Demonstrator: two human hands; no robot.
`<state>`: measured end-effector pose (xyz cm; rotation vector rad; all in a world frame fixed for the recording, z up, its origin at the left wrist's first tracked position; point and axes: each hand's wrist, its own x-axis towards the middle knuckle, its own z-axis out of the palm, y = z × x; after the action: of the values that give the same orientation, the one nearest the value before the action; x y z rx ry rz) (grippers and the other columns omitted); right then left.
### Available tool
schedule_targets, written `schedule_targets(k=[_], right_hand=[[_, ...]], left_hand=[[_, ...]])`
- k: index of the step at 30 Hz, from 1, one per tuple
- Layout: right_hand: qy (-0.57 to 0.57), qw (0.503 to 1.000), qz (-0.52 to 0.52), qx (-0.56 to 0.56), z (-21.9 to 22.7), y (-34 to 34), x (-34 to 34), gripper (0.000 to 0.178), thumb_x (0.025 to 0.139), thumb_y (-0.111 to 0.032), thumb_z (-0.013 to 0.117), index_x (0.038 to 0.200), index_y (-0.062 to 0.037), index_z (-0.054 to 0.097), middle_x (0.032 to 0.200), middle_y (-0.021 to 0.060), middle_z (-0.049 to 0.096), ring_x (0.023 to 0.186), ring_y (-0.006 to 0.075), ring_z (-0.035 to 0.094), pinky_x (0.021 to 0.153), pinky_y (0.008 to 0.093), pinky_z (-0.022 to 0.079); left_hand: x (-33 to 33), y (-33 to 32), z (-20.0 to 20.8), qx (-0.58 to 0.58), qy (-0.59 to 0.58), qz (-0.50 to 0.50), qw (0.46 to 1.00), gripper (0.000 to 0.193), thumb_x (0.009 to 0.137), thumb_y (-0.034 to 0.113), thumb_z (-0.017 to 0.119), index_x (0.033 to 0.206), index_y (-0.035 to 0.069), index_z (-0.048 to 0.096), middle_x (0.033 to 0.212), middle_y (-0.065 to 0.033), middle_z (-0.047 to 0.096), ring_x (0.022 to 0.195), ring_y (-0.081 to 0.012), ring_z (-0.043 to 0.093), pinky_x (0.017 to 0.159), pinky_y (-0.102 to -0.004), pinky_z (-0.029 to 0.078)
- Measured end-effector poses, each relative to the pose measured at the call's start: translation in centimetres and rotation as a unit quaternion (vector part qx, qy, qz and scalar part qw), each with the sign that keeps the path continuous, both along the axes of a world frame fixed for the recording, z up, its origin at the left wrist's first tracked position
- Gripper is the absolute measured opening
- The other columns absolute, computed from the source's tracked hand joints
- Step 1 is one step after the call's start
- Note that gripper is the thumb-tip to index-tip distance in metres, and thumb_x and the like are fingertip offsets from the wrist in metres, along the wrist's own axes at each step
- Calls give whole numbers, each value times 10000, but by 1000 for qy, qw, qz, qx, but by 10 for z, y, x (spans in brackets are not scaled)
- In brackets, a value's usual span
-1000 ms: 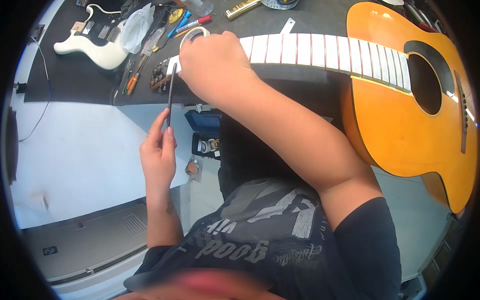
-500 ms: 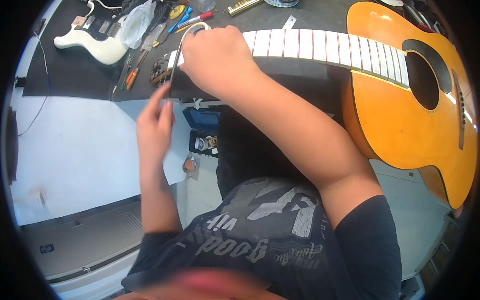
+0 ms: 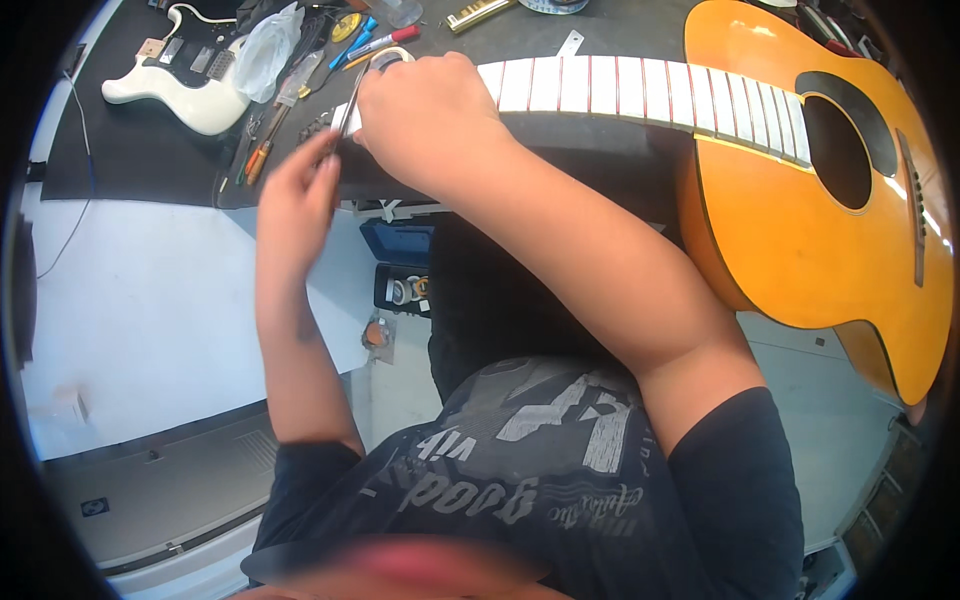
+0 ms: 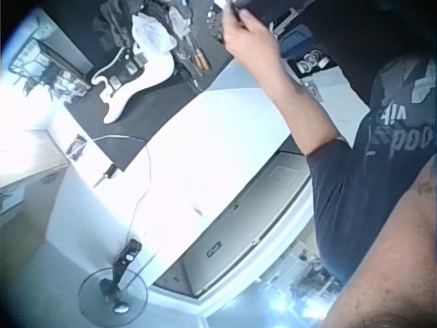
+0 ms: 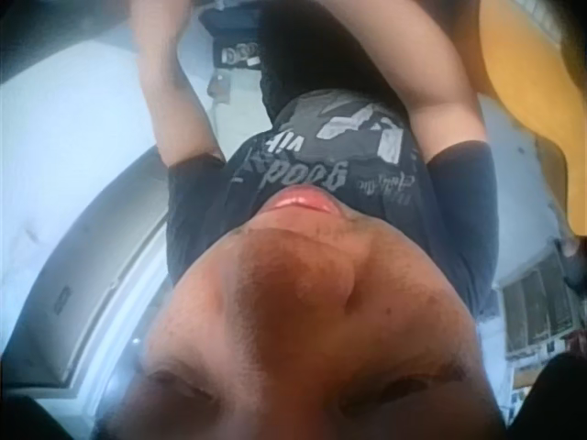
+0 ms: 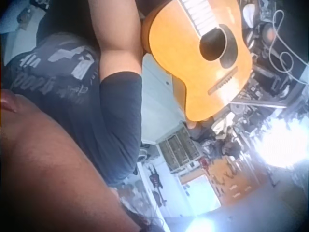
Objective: The person stands at a workbench and uses a handheld file to smooth and level the frets on a guitar neck, moving the file back and forth across multiple frets.
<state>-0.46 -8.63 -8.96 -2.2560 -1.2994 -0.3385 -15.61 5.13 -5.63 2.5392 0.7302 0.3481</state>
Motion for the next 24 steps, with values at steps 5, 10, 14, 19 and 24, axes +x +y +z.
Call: schedule_targets(k=[5,10,14,19,24], right_hand=[[-19,999,-19,30,-5,-5,1,367,948,-407,831,1037,-55,777,893,104,812,877,299,823,790,432,606],[-9,1000,-3,2,-3,0,-2,442,986,-475,802,1054,-40,757,880,128,801,862,317,810,777,436,614],[1,1000,1,2,-3,0,-1,438,990,-475,800,1058,-44,760,887,122,803,867,314,811,782,430,611],[-13,1000,-19,9,-3,-6,0,371,969,-415,818,1070,-59,782,914,93,811,864,299,822,783,427,599],[6,1000,7,-6,-2,3,-4,351,977,-402,810,1064,-62,789,915,97,815,880,294,824,791,423,602]], left_hand=[[-16,-11,-11,6,-47,-23,999,373,1098,130,678,1462,61,723,801,-82,665,683,-125,546,688,-324,510],[-69,-30,-39,-29,-75,20,997,436,1118,98,626,1552,105,679,731,29,559,663,-64,511,614,-266,433],[7,-1,5,-30,2,0,1000,407,1097,93,662,1500,59,700,743,-52,609,698,-104,577,675,-308,506],[-19,-11,-9,-52,-6,-5,999,419,1117,123,636,1530,82,690,746,-4,610,669,-79,544,627,-282,458],[-75,-31,-44,-60,-98,34,993,425,1134,158,616,1549,94,682,736,39,583,643,-55,502,578,-253,404]])
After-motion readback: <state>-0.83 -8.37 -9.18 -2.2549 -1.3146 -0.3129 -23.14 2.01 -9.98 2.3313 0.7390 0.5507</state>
